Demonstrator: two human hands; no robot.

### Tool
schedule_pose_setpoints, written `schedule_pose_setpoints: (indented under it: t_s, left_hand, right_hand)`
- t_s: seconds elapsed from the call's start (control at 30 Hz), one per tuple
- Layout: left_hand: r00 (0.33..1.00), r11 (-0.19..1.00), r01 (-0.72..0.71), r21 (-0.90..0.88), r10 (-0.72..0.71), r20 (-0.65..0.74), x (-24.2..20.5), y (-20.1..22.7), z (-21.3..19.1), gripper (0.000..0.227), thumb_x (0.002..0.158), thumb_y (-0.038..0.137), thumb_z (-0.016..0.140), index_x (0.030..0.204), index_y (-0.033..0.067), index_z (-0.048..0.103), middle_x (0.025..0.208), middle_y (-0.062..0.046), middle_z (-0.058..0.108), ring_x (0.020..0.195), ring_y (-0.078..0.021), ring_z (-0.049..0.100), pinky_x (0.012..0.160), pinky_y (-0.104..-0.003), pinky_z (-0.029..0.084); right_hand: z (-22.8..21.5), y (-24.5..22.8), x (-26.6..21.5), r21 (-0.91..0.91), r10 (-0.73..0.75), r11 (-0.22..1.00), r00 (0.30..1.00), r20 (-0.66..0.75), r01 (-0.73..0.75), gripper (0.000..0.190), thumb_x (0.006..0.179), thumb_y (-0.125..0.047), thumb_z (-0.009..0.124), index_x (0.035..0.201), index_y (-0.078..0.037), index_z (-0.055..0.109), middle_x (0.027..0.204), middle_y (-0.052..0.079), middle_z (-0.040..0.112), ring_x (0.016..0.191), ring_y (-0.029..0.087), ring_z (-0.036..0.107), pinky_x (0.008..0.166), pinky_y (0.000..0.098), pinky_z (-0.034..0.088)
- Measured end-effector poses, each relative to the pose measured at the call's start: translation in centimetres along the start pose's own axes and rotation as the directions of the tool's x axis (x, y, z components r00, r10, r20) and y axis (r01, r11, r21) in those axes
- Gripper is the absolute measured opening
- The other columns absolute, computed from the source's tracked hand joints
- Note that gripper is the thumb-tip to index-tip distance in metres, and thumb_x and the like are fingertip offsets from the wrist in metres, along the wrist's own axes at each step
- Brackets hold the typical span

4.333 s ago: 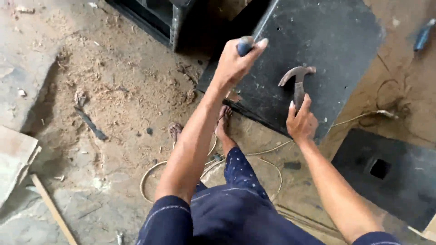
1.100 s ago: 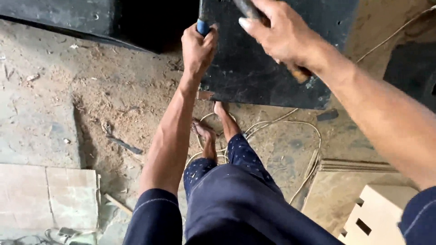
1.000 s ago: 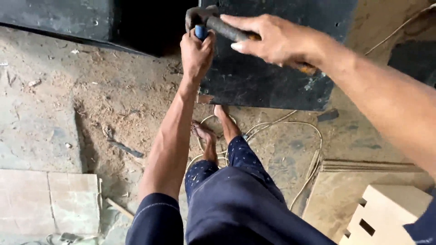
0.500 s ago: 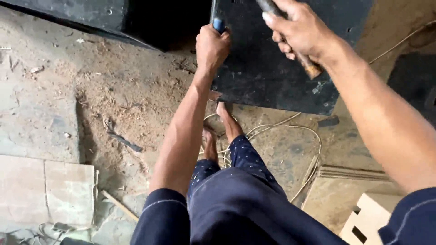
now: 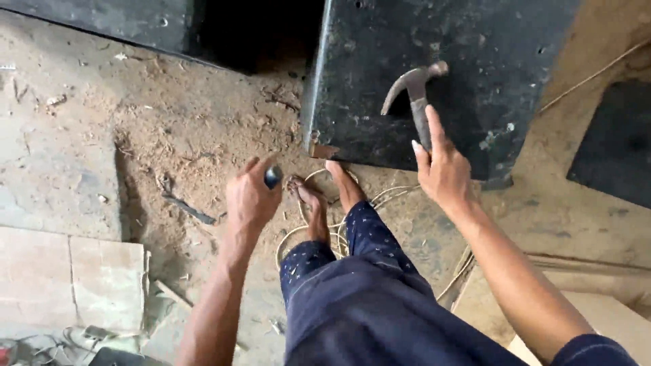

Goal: Using a hammer and a chisel to remove excess wood filler from the joints and edges of a wooden speaker cabinet.

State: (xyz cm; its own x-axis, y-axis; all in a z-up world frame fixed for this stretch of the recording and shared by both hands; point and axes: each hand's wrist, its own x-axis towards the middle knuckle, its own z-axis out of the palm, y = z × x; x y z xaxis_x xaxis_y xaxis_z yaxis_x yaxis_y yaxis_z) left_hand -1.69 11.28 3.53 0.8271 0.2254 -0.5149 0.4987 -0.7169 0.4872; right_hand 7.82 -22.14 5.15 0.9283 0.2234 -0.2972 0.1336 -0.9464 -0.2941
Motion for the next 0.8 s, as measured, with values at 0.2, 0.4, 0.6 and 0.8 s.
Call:
schedule_pose_setpoints:
  t_s: [0.2,0.4,0.6,0.8]
  left_hand:
    - [0.991,0.99,-0.118,-0.074,0.123,0.061,-0.2,7.0,0.7,0.076,0.096,0.002,0.063,0.163,0.0096,0.027,0.112,-0.027,0.072,0.075,-0.0311,0.075,0.06,-0.037,0.06]
    - [0.917,0.92,-0.39,-0.043,0.384,-0.111,-1.5,3.6,13.7,0.038,0.066,0.03,0.079,0.099,0.0245,0.061,0.094,-0.002,0.069,0.079,-0.0252,0.072,0.06,-0.044,0.06]
    - [0.907,0.876,-0.42,-0.238,0.404,-0.116,-4.9,5.2,12.7,0.073,0.069,0.019,0.076,0.139,0.0138,0.058,0.102,-0.016,0.072,0.078,-0.0352,0.076,0.06,-0.055,0.062]
    - [0.912,0.92,-0.323,-0.221,0.239,-0.334,0.3,2.8,5.8,0.081,0.078,-0.005,0.073,0.154,0.0089,0.048,0.095,-0.025,0.073,0.067,-0.0351,0.074,0.058,-0.047,0.061]
  right_hand:
    - [2.7,0.3,0.3,-0.18,-0.045,0.983,0.991,-0.129,0.022,0.058,0.115,-0.034,0.041,0.168,-0.019,0.025,0.099,0.028,0.069,0.074,0.048,0.073,0.063,0.0564,0.056]
    - [3.0,-1.1,0.5,-0.306,-0.162,0.948,0.962,-0.219,0.09,0.064,0.11,-0.032,0.05,0.169,-0.019,0.028,0.113,0.029,0.073,0.072,0.046,0.073,0.062,0.0543,0.056]
    - [3.8,0.2,0.2,-0.346,-0.255,0.922,0.943,-0.212,0.172,0.065,0.108,-0.028,0.051,0.169,-0.012,0.032,0.112,0.029,0.073,0.074,0.043,0.075,0.063,0.0498,0.059]
    - [3.3,-1.1,0.2,-0.339,-0.239,0.926,0.952,-0.191,0.164,0.065,0.111,-0.026,0.049,0.17,-0.013,0.025,0.113,0.033,0.073,0.067,0.043,0.073,0.061,0.0481,0.057]
